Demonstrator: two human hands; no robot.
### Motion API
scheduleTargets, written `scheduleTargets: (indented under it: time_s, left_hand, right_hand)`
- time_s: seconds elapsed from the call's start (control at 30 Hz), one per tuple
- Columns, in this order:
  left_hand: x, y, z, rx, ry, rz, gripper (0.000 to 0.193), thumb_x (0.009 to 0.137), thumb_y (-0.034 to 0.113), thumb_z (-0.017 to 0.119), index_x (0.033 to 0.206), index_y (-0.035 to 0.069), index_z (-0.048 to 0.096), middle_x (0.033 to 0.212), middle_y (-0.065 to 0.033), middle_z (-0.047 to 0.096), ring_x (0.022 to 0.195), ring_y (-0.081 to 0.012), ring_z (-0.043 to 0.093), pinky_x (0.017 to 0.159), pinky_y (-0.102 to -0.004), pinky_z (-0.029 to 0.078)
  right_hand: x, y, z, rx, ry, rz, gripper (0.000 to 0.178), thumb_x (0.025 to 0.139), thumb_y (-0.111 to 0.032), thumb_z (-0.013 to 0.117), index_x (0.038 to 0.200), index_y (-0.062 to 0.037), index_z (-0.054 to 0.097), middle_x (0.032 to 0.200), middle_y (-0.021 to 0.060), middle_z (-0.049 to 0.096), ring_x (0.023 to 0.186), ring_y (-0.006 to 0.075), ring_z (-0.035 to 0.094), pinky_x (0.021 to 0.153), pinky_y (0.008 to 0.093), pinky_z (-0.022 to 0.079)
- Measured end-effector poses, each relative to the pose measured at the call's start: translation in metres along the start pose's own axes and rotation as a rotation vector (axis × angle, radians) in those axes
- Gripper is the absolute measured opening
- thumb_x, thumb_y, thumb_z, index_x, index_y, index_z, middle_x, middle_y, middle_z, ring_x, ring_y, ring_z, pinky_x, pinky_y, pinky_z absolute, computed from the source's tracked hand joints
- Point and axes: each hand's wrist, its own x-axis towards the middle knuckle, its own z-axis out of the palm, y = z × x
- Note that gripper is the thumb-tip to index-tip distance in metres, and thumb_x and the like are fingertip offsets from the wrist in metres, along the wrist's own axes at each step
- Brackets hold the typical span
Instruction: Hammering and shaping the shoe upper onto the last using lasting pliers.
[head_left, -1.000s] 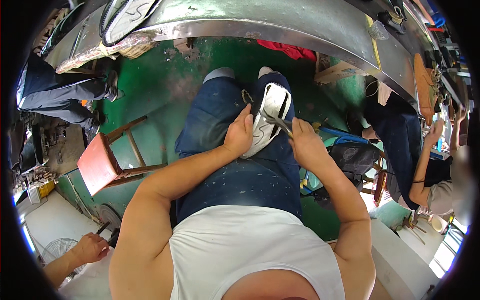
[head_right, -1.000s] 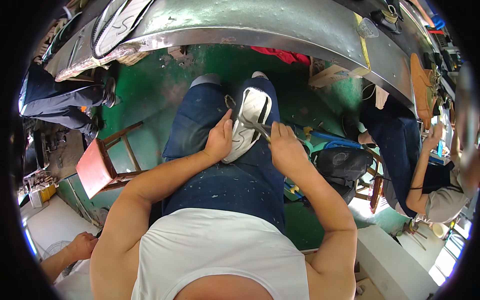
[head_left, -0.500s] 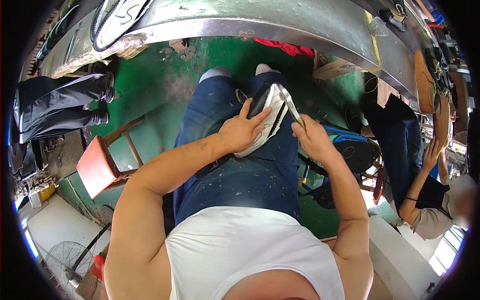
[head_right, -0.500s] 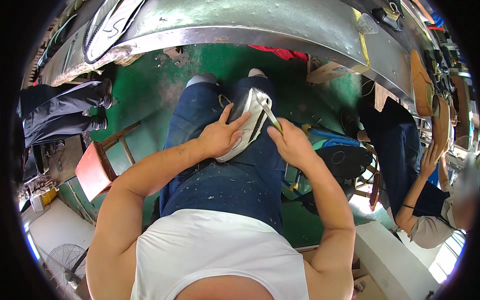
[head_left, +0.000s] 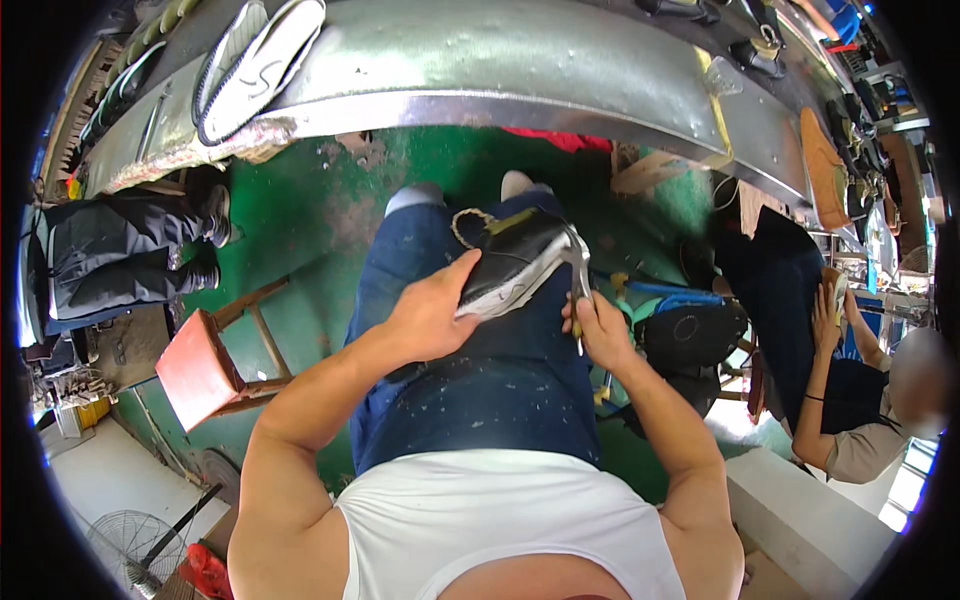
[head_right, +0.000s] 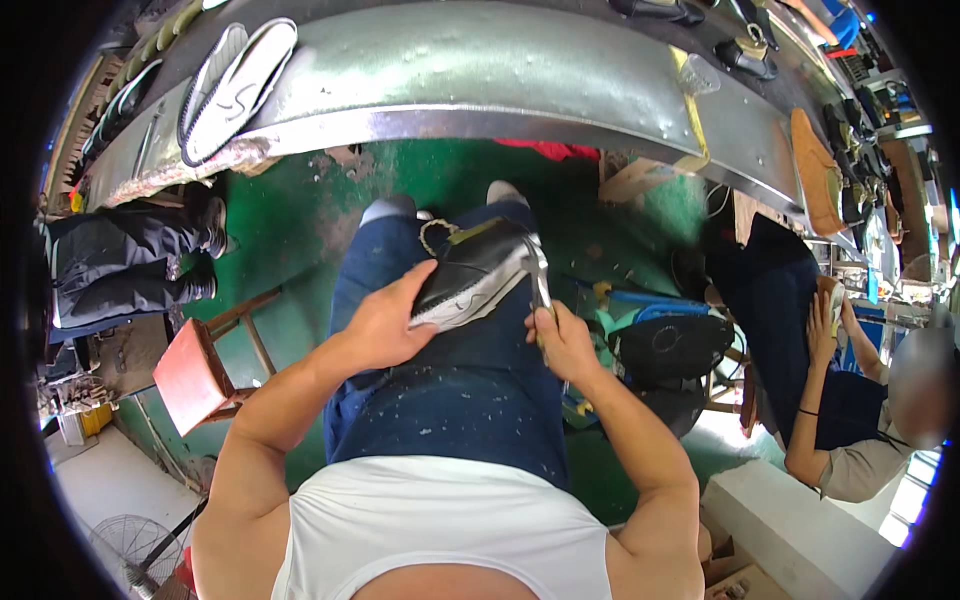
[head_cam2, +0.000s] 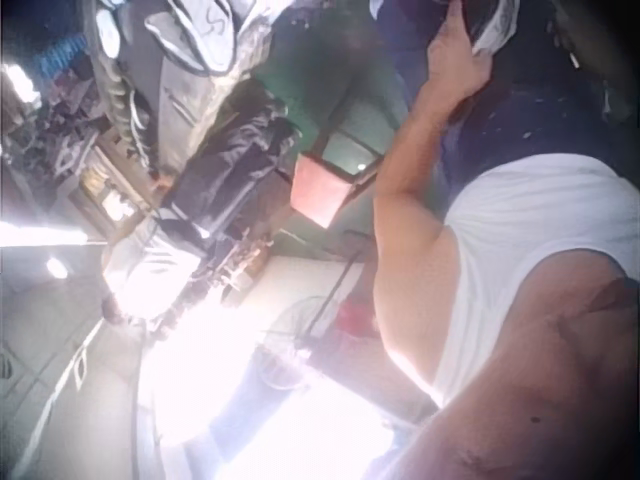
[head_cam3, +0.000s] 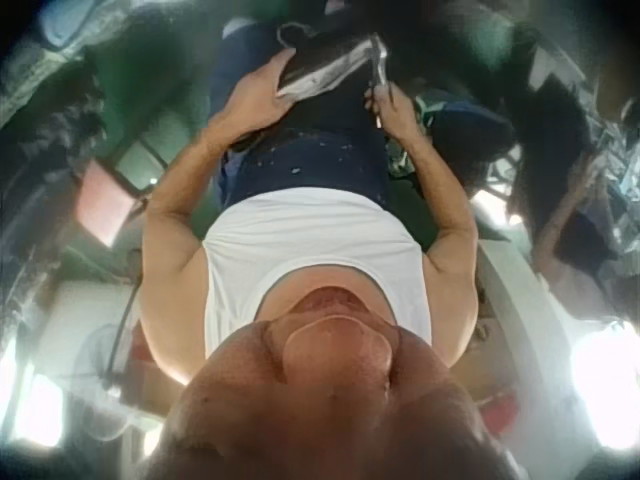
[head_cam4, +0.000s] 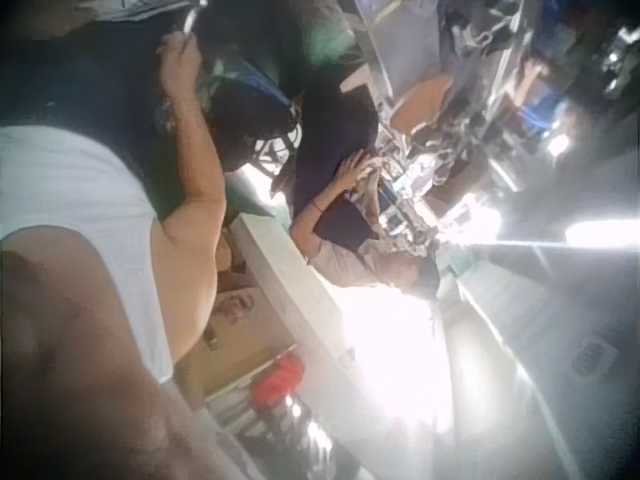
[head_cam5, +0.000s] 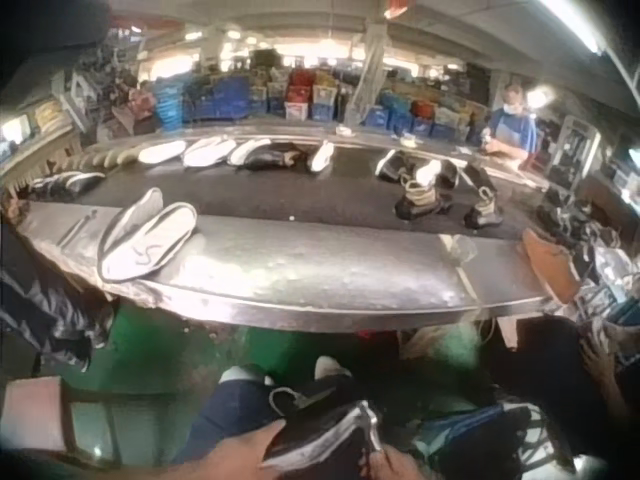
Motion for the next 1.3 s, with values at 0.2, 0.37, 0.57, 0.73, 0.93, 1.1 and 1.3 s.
scheduleTargets:
  time_s: [0.2,0.37,0.57,0.73,0.93,1.1,1.3]
  left_hand:
    - [0.025,0.037,-0.059,-0.499,0.273,0.316,0.062,0.077,0.001,0.080,0.130,0.001,0.049,0.113,-0.0135,0.069,0.103,-0.0199,0.067,0.090,-0.0350,0.054]
    - [0.104,0.027,-0.045,-0.400,0.088,-0.029,0.043,0.093,0.038,0.070,0.113,0.000,0.065,0.102,-0.0079,0.070,0.093,-0.0148,0.065,0.085,-0.0312,0.053]
    - [0.079,-0.051,0.064,-1.406,-0.183,-0.602,0.051,0.108,0.047,0.040,0.127,0.005,0.063,0.116,-0.0085,0.069,0.104,-0.0184,0.065,0.095,-0.0341,0.051]
    - [0.048,-0.041,0.090,-1.170,-0.025,-0.362,0.055,0.111,0.041,0.028,0.145,0.003,0.047,0.134,-0.0118,0.059,0.121,-0.0191,0.055,0.106,-0.0324,0.042]
    - [0.032,-0.037,0.098,-0.963,0.002,-0.207,0.060,0.111,0.041,0.023,0.156,0.001,0.027,0.151,-0.0125,0.045,0.137,-0.0211,0.043,0.115,-0.0308,0.033]
    - [0.029,-0.035,0.089,-1.565,-0.089,-0.215,0.061,0.110,0.040,0.032,0.159,0.005,0.019,0.154,-0.0139,0.040,0.141,-0.0206,0.039,0.116,-0.0359,0.031]
    - [0.051,-0.033,0.087,-1.247,0.046,-0.289,0.072,0.104,0.035,0.056,0.159,0.006,0.021,0.149,-0.0131,0.046,0.134,-0.0209,0.046,0.112,-0.0341,0.037]
  right_hand:
    - [-0.007,0.013,-0.003,0.182,0.064,0.075,0.033,0.101,-0.025,0.054,0.116,0.0036,0.059,0.083,0.0058,0.066,0.075,0.0124,0.064,0.071,0.0291,0.051]
    - [-0.008,-0.006,-0.012,-0.045,-0.099,0.003,0.032,0.097,-0.014,0.058,0.124,0.0026,0.053,0.099,0.0052,0.063,0.081,0.0118,0.061,0.073,0.0271,0.050]
    - [-0.001,-0.065,-0.022,-0.373,-0.368,0.102,0.034,0.096,-0.018,0.059,0.122,0.0033,0.056,0.096,0.0130,0.064,0.087,0.0239,0.062,0.079,0.0341,0.050]
    - [0.004,-0.069,-0.015,-0.632,-0.385,-0.137,0.050,0.093,-0.018,0.062,0.131,0.0122,0.050,0.140,0.0311,0.050,0.128,0.0426,0.052,0.109,0.0432,0.042]
    - [0.031,-0.137,-0.006,-1.004,-0.686,0.079,0.034,0.094,-0.020,0.062,0.110,0.0095,0.058,0.102,0.0288,0.067,0.098,0.0463,0.064,0.087,0.0505,0.050]
    - [0.032,-0.084,0.010,-0.847,-0.545,-0.082,0.029,0.094,-0.025,0.063,0.097,0.0035,0.061,0.086,0.0253,0.067,0.086,0.0454,0.065,0.079,0.0504,0.050]
    - [0.006,-0.031,0.050,-0.321,-0.170,0.094,0.031,0.094,-0.030,0.062,0.104,-0.0007,0.061,0.093,0.0258,0.067,0.094,0.0460,0.064,0.082,0.0500,0.050]
